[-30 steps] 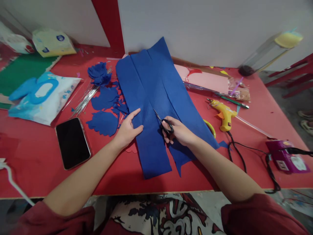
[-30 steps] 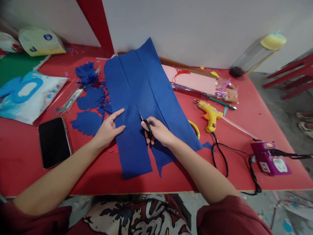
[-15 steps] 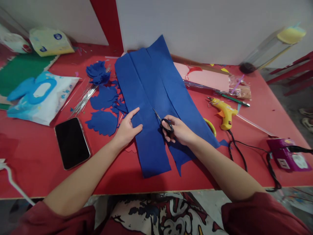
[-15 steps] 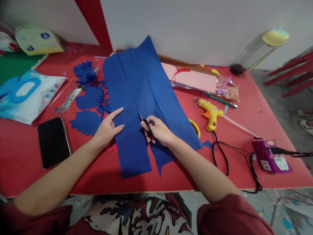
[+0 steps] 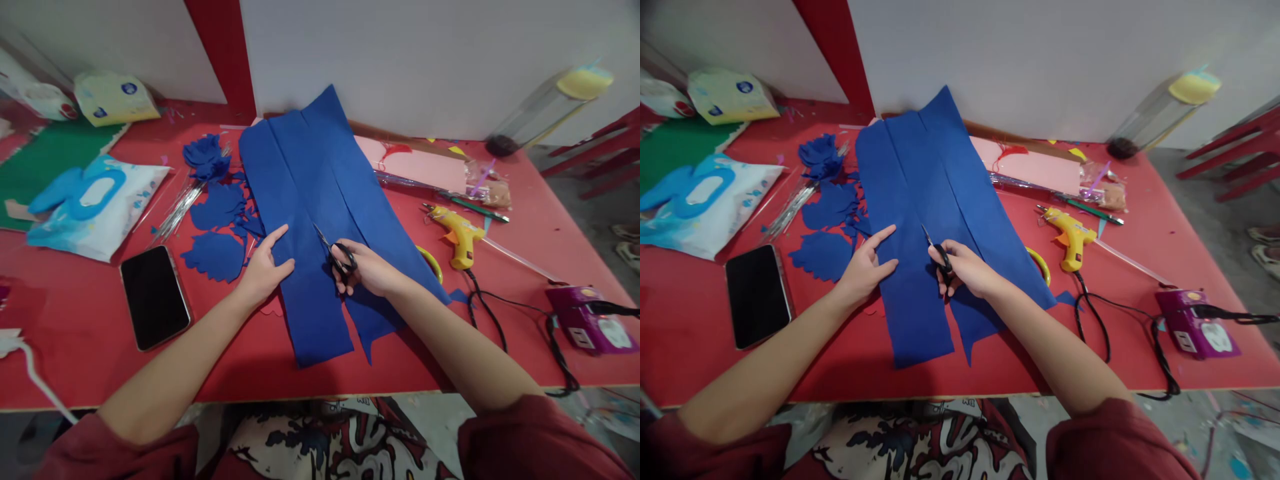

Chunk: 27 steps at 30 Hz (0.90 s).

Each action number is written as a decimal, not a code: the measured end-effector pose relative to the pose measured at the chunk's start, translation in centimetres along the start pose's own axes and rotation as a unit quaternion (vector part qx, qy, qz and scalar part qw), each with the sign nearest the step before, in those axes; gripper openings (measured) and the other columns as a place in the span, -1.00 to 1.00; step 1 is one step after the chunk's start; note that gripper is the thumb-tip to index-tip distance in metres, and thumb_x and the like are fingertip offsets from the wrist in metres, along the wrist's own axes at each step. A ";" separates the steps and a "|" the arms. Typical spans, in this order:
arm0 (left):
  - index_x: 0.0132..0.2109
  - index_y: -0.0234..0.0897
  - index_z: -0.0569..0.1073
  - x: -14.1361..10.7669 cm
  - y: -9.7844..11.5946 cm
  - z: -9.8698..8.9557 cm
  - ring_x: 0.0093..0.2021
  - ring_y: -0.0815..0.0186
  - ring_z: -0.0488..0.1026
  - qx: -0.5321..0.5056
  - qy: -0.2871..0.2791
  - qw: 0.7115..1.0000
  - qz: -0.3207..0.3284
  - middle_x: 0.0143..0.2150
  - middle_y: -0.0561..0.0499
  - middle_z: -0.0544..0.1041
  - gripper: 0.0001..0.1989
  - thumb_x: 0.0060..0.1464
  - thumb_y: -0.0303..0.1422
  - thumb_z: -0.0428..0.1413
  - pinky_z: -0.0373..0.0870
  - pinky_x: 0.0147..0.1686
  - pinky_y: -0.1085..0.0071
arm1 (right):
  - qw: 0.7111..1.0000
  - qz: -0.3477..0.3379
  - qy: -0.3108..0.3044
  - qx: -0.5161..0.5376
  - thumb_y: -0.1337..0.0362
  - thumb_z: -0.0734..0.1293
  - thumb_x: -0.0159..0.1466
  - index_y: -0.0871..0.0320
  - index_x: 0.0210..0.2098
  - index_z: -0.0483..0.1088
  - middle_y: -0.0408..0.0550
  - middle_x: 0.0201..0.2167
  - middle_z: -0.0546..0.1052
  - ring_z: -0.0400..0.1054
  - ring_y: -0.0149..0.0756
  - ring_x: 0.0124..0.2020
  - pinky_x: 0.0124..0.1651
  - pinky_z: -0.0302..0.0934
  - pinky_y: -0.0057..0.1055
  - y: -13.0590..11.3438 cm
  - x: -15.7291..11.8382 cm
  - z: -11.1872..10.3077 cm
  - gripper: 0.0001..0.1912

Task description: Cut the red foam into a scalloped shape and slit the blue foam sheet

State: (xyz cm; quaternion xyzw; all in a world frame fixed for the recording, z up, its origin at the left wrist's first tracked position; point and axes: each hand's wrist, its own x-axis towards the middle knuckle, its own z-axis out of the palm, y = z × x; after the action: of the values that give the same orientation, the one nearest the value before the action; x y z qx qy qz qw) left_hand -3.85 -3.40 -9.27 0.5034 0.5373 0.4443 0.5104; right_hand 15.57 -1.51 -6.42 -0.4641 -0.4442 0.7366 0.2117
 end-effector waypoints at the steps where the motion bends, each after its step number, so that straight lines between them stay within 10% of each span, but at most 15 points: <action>1: 0.18 -0.44 0.19 0.0 0.0 0.0 0.26 0.07 0.12 0.000 -0.001 1.000 0.000 0.25 -0.23 0.20 -0.30 -0.16 -0.38 0.14 0.04 0.25 0.09 | 1.000 0.001 0.001 -0.004 -0.11 0.35 0.02 0.11 -0.45 0.07 -0.29 -0.73 0.33 0.30 -0.45 -0.75 -0.78 0.11 -0.61 -0.1 0.1 0.0 -0.51; 27: 0.19 -0.43 0.19 0.0 -0.3 -0.1 0.25 0.08 0.15 -0.008 -0.002 1.000 -0.001 0.23 -0.24 0.22 -0.30 -0.15 -0.39 0.14 0.04 0.24 0.12 | 0.998 -0.042 0.031 0.039 -0.10 0.37 -0.01 0.12 -0.47 0.07 -0.32 -0.74 0.31 0.23 -0.51 -0.79 -0.85 -0.08 -0.66 0.6 0.4 0.5 -0.50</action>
State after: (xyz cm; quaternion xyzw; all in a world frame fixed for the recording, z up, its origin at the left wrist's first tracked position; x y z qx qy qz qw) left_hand -3.94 -3.44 -9.53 0.4997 0.5331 0.4470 0.5160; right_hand 15.00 -1.69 -7.05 -0.4592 -0.4277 0.7289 0.2737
